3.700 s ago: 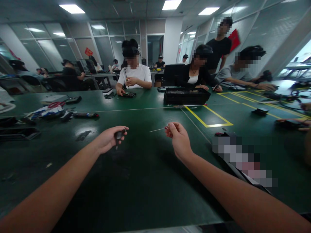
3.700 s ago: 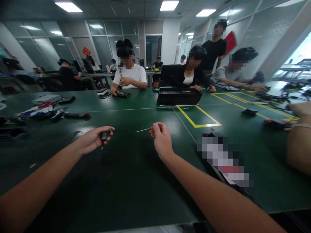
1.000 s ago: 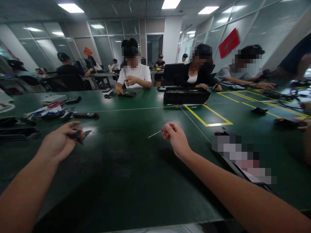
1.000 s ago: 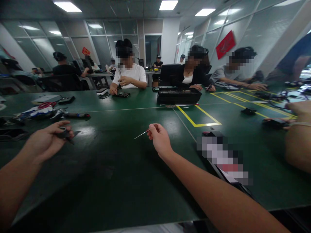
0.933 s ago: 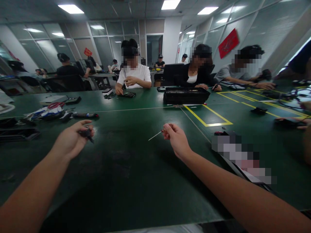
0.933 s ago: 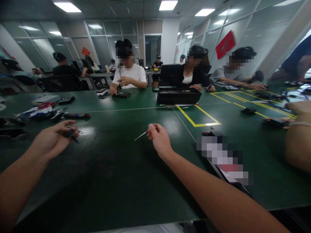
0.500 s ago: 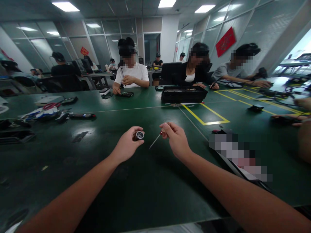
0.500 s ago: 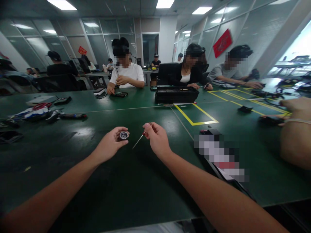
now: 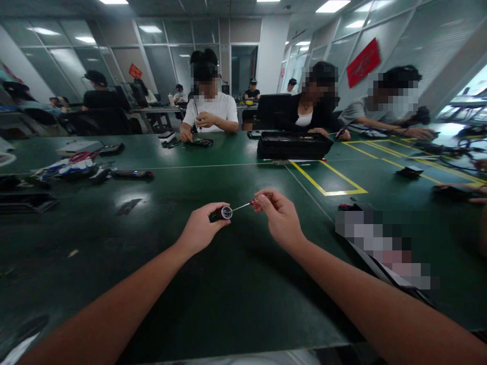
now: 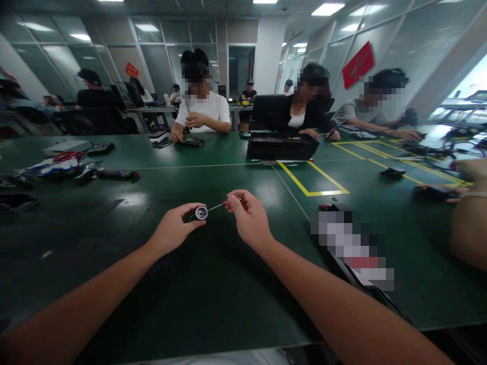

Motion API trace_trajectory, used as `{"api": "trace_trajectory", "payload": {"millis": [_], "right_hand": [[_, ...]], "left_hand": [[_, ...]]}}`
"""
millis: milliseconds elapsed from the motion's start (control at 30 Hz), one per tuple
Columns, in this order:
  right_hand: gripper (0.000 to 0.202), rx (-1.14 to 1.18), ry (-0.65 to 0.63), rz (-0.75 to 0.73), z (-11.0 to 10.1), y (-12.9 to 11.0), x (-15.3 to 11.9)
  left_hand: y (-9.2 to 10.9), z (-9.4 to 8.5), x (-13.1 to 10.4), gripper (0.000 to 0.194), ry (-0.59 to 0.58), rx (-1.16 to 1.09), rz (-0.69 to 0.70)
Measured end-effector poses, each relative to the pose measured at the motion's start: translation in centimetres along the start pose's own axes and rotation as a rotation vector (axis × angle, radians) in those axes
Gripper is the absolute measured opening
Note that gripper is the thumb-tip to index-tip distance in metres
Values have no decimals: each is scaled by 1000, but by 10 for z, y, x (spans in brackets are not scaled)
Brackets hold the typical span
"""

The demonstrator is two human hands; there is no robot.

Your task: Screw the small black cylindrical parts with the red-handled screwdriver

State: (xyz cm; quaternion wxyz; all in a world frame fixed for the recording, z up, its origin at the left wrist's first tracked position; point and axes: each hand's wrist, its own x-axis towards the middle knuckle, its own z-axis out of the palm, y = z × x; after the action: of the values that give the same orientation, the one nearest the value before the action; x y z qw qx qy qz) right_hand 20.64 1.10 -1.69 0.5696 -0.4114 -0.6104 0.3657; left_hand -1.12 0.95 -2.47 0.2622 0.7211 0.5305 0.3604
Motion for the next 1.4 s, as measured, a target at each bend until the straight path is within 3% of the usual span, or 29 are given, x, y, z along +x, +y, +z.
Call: {"api": "trace_trajectory", "payload": {"millis": [200, 500, 867, 1100, 1400], "right_hand": [[21, -134, -12, -26, 0, -3, -5], [19, -179, 13, 10, -1, -12, -1], [22, -387, -29, -59, -1, -26, -3], [22, -362, -124, -77, -4, -26, -1], [27, -236, -56, 38, -4, -14, 8]], "left_hand": [[-4, 0, 0, 41, 27, 4, 61], [-5, -1, -1, 42, 29, -9, 63], [-3, -2, -1, 42, 59, -15, 45], [-9, -2, 1, 43, 81, -30, 50], [-11, -1, 1, 43, 78, -58, 86]]}}
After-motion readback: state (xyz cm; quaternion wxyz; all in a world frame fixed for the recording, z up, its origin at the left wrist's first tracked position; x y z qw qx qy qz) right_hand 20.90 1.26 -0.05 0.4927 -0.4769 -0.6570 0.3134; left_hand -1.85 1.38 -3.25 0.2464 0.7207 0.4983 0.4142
